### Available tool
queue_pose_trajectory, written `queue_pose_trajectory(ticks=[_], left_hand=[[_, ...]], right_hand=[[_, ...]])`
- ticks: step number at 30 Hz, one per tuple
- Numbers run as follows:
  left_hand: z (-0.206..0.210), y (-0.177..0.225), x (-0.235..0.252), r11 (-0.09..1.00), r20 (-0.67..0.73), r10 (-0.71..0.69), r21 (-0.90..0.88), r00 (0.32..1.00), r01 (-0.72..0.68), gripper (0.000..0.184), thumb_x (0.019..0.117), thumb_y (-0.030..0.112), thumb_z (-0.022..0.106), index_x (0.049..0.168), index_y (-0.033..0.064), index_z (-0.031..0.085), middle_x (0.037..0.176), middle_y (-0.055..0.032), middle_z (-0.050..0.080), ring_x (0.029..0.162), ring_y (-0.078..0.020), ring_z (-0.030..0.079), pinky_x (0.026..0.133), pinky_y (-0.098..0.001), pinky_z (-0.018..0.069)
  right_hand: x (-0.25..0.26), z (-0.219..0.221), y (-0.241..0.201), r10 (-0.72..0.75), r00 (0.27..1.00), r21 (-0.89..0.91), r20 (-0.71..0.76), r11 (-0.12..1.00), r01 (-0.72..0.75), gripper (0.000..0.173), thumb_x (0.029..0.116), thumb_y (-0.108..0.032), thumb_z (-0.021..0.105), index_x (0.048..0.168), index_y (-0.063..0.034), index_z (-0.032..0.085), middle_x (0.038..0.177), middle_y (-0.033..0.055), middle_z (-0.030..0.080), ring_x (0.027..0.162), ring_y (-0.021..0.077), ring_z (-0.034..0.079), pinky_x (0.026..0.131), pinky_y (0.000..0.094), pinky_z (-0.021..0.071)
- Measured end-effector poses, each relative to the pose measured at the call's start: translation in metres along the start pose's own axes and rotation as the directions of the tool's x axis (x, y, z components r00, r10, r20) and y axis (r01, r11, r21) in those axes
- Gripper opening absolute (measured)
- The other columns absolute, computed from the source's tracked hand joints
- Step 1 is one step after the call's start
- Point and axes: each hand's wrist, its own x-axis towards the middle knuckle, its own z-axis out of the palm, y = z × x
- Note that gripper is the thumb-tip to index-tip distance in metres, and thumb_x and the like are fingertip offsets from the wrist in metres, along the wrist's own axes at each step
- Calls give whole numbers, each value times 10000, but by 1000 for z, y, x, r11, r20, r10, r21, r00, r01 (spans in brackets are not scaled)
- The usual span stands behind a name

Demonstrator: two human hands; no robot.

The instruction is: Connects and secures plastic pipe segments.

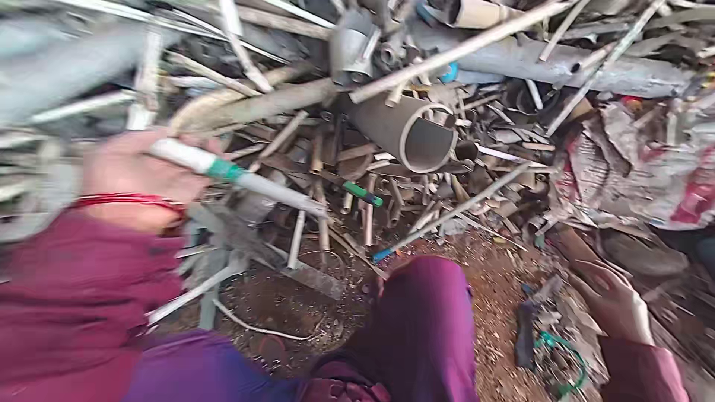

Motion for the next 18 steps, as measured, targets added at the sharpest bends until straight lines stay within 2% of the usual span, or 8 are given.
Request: queue_pose_trajectory(ticks=[2,5,8,10,12,15,17,18], left_hand=[[31,10,-28,1000,-124,7,1,992,-7,174,1083,223,356,1019,141,496,834,-24,614,783,-171,674,771,-357,596],[49,10,-36,997,-129,-37,-67,991,28,135,1066,156,407,1013,111,522,784,-22,583,692,-152,641,732,-330,595],[55,14,-42,993,-54,-79,-98,995,73,158,1068,143,384,1006,98,522,764,-22,552,628,-134,601,670,-293,577],[54,19,-47,990,-13,-72,-121,997,70,161,1057,126,374,1054,89,530,751,-17,546,605,-129,589,661,-293,572],[50,24,-48,989,24,-56,-134,998,59,168,1049,116,357,1082,99,520,752,-6,537,608,-119,582,671,-284,566],[40,28,-47,999,35,-35,-21,999,35,182,1057,123,428,1169,57,555,881,-55,634,770,-161,675,790,-323,594],[33,28,-46,959,114,-64,282,991,30,317,1077,196,503,1323,-2,521,1081,-104,652,951,-165,662,872,-323,550],[33,27,-46,906,145,-85,422,986,16,364,1069,205,536,1337,-39,510,1110,-123,643,955,-154,655,873,-313,550]], right_hand=[[22,23,-85,-357,934,162,28,923,349,414,925,-233,662,1240,35,680,1395,301,577,1258,428,594,999,574,494],[30,56,-229,-713,695,362,93,675,643,485,966,-408,625,1266,-33,694,1288,192,682,1161,290,677,970,483,547],[14,93,-355,-838,469,537,280,542,647,490,996,-349,629,1360,-20,627,1311,189,670,1185,282,670,1017,459,531],[1,118,-413,-838,380,633,391,545,551,534,1013,-286,632,1432,32,538,1354,221,634,1206,284,659,1043,423,520],[-10,138,-444,-827,322,698,461,562,444,561,1003,-278,659,1442,39,514,1273,197,671,1112,229,688,992,383,541],[-25,161,-449,-823,370,782,432,546,301,382,990,-226,640,1268,31,590,906,62,697,711,90,687,697,270,599],[-31,165,-448,-800,511,759,314,535,372,378,971,-208,660,1250,43,612,887,92,701,682,123,681,670,311,595],[-32,165,-452,-783,567,726,253,541,424,387,963,-199,676,1254,50,614,910,123,707,703,158,691,685,343,596]])
